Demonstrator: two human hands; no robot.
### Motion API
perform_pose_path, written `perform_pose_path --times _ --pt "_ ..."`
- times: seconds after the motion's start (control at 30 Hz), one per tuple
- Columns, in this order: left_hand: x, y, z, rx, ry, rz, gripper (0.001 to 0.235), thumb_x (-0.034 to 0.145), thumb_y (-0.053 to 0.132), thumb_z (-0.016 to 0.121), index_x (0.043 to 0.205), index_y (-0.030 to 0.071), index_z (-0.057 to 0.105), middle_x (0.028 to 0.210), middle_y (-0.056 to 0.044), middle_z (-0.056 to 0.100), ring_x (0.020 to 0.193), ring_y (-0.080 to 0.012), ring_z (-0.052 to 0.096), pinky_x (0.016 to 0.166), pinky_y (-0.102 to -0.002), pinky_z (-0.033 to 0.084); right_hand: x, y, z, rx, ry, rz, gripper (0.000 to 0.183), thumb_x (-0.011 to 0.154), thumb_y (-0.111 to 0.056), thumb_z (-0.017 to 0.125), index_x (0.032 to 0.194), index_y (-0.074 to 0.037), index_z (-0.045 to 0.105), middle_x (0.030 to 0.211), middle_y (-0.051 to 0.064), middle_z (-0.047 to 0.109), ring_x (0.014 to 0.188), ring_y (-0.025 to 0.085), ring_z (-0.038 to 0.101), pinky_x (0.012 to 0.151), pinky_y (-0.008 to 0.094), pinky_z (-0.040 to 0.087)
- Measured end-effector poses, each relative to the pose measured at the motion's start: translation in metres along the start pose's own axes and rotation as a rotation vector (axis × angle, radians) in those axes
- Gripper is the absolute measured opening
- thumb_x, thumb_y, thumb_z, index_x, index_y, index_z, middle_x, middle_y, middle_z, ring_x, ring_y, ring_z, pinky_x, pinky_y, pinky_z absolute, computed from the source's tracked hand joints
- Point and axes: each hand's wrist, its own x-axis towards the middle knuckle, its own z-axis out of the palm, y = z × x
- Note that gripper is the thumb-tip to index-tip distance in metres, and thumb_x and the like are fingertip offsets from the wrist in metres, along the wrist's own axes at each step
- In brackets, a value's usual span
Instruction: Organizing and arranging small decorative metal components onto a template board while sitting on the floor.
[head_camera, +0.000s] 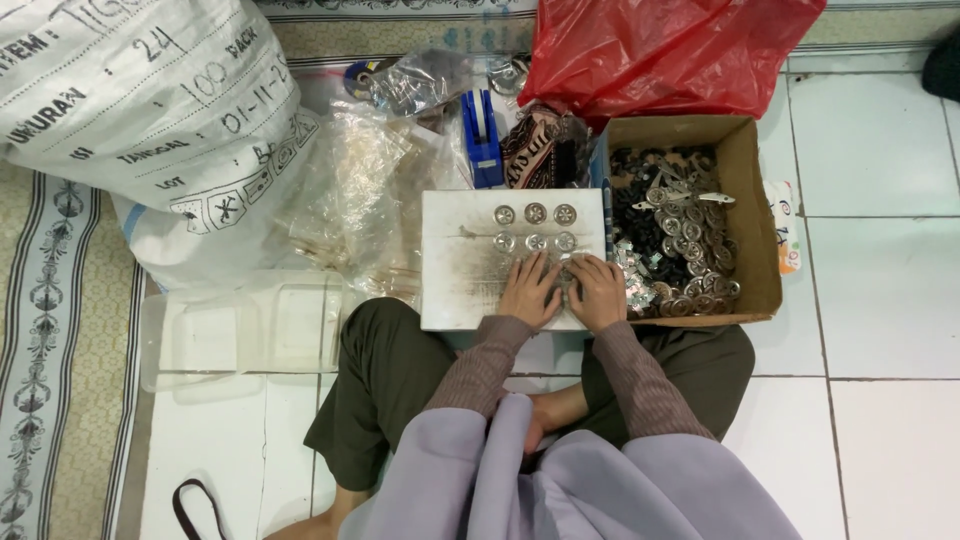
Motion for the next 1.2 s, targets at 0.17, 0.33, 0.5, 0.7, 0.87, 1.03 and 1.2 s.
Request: perform_pose_path --times 0.17,0.33,0.5,0.7,0.87,1.03,1.2 --pt "0.007 0.0 -0.005 -0.171 0.042 -0.072 0.042 0.098 0.033 0.056 0.134 0.013 0.061 0.147 -0.021 0.052 0.142 -0.0367 0.046 0.117 -0.058 0.032 -0.004 0.02 0.011 0.352 -0.059 0.267 0.029 0.089 -0.01 0.066 0.116 -0.016 0.076 0.125 0.006 0.073 0.127 0.026 0.061 0.109 0.048 0.041" --pt "0.042 0.033 -0.001 -0.339 0.129 -0.118 0.038 0.094 0.028 0.062 0.128 0.01 0.063 0.141 -0.021 0.056 0.136 -0.04 0.051 0.114 -0.057 0.038 -0.011 0.065 -0.019 0.978 0.122 0.686 0.032 0.098 -0.006 0.06 0.129 -0.01 0.068 0.13 0.013 0.068 0.118 0.024 0.063 0.102 0.045 0.05" --pt "0.103 0.105 0.014 -0.584 0.016 -0.129 0.045 0.096 0.026 0.057 0.139 0.013 0.053 0.147 -0.019 0.05 0.141 -0.04 0.047 0.118 -0.054 0.039 -0.017 0.133 -0.047 0.808 0.178 0.875 0.033 0.105 -0.009 0.06 0.138 -0.003 0.059 0.131 0.024 0.062 0.126 0.042 0.058 0.1 0.056 0.051" --pt "0.133 0.139 0.099 -0.367 -0.321 -0.066 0.058 0.096 0.029 0.055 0.148 0.004 0.044 0.155 -0.027 0.041 0.149 -0.0436 0.035 0.119 -0.058 0.036 -0.046 0.201 -0.051 0.639 0.044 1.068 0.055 0.101 -0.023 0.069 0.149 -0.004 0.049 0.145 0.029 0.052 0.136 0.044 0.049 0.11 0.058 0.044" --pt "0.131 0.134 0.155 -0.19 -0.523 0.011 0.063 0.098 0.031 0.052 0.156 0.009 0.035 0.161 -0.023 0.034 0.153 -0.0405 0.026 0.121 -0.058 0.031 -0.055 0.214 -0.033 0.441 -0.158 1.105 0.067 0.095 -0.031 0.068 0.154 -0.009 0.045 0.146 0.026 0.051 0.138 0.043 0.046 0.116 0.057 0.038" --pt "0.122 0.133 0.168 0.034 -0.62 0.155 0.068 0.099 0.04 0.05 0.161 0.019 0.029 0.169 -0.019 0.02 0.158 -0.0397 0.011 0.126 -0.059 0.017 -0.041 0.196 -0.023 0.355 -0.352 1.047 0.069 0.105 -0.039 0.054 0.163 -0.009 0.032 0.166 0.032 0.017 0.152 0.05 0.023 0.123 0.065 0.023" --pt "0.121 0.134 0.162 0.21 -0.604 0.225 0.071 0.099 0.048 0.052 0.16 0.018 0.033 0.17 -0.015 0.02 0.158 -0.0338 0.009 0.128 -0.056 0.009 -0.036 0.183 -0.014 -0.032 -0.486 0.892 0.055 0.106 -0.031 0.048 0.158 -0.015 0.042 0.16 0.022 0.041 0.148 0.048 0.034 0.119 0.065 0.03"
